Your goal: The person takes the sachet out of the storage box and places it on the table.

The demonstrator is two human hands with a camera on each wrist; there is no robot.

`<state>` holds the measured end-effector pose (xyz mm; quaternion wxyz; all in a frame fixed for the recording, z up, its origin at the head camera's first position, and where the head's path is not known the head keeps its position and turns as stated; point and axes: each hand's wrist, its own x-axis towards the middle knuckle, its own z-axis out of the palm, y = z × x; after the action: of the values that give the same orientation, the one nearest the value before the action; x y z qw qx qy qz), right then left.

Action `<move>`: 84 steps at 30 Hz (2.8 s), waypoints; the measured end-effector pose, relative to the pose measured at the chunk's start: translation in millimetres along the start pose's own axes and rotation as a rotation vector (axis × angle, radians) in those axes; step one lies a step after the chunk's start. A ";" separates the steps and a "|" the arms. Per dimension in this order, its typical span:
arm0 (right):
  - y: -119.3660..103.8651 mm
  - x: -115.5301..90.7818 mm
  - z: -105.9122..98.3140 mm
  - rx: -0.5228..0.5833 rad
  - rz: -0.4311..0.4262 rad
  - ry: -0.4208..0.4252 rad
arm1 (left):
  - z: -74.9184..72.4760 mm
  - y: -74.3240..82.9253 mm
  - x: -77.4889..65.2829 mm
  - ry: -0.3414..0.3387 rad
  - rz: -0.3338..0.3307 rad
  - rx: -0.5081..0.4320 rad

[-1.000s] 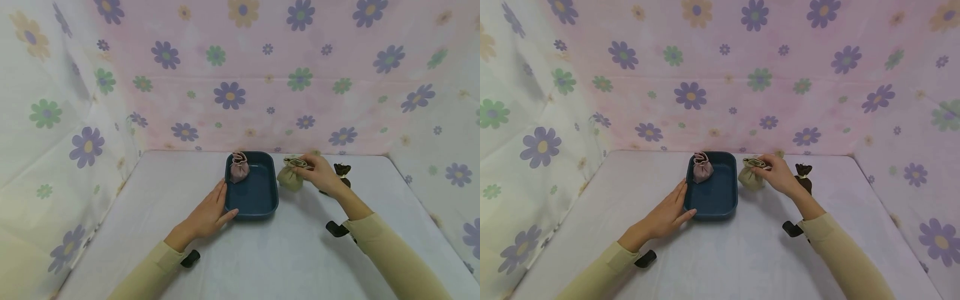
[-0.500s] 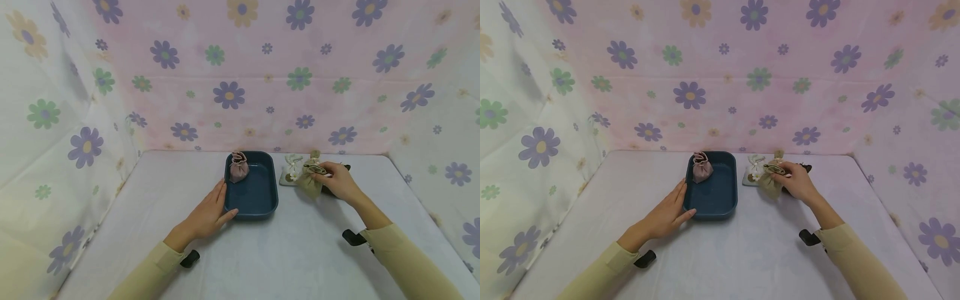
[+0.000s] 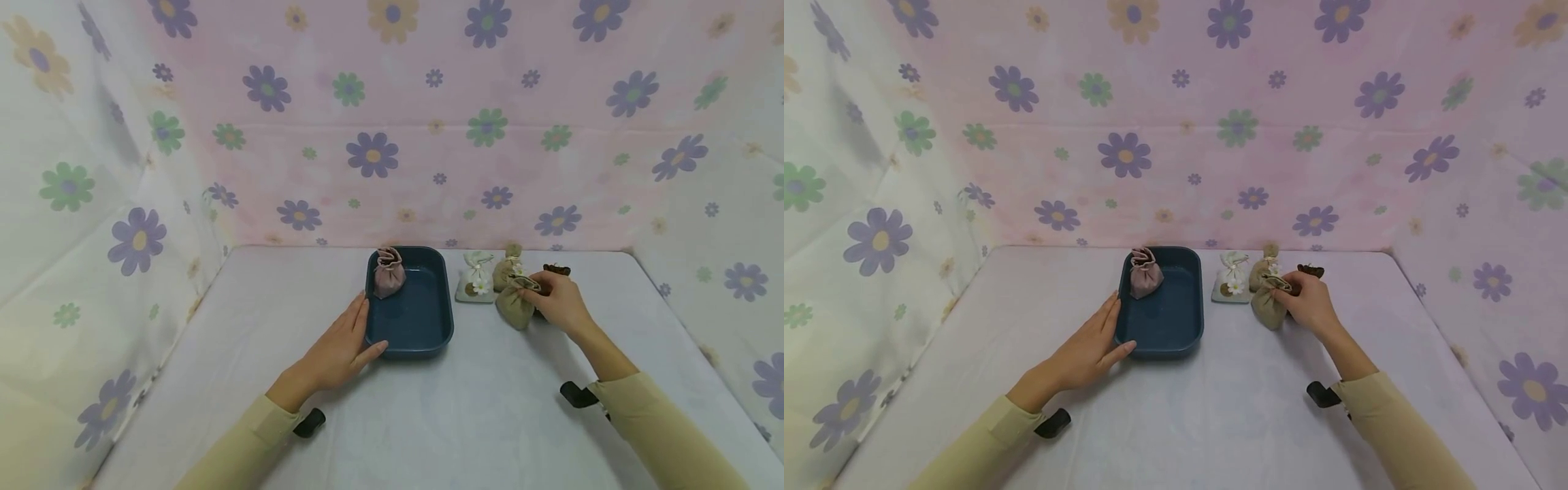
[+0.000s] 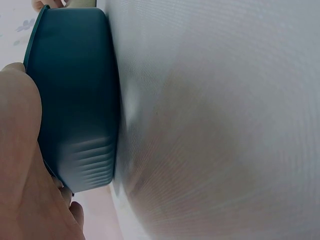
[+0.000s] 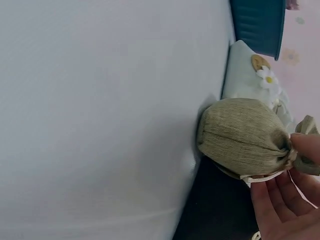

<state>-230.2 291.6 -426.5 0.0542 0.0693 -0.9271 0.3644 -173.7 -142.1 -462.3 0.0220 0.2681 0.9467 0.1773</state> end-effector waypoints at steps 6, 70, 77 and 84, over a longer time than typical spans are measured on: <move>-2.7 -3.2 -8.4 -0.001 -0.024 -0.030 | -1.1 0.9 0.9 -0.003 0.002 0.000; -92.6 23.1 70.8 0.298 -0.205 -0.148 | 1.7 -2.4 -2.4 -0.003 -0.008 -0.007; -101.2 34.3 79.8 0.285 -0.222 -0.192 | 0.0 -1.8 -2.5 -0.008 -0.005 -0.004; -104.7 50.0 89.0 0.249 -0.256 -0.236 | 0.6 -1.9 -0.7 -0.019 -0.016 -0.002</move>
<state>-266.3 150.4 -413.8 -0.0180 0.2350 -0.8584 0.4556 -174.0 -143.8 -463.6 0.0329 0.2622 0.9483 0.1755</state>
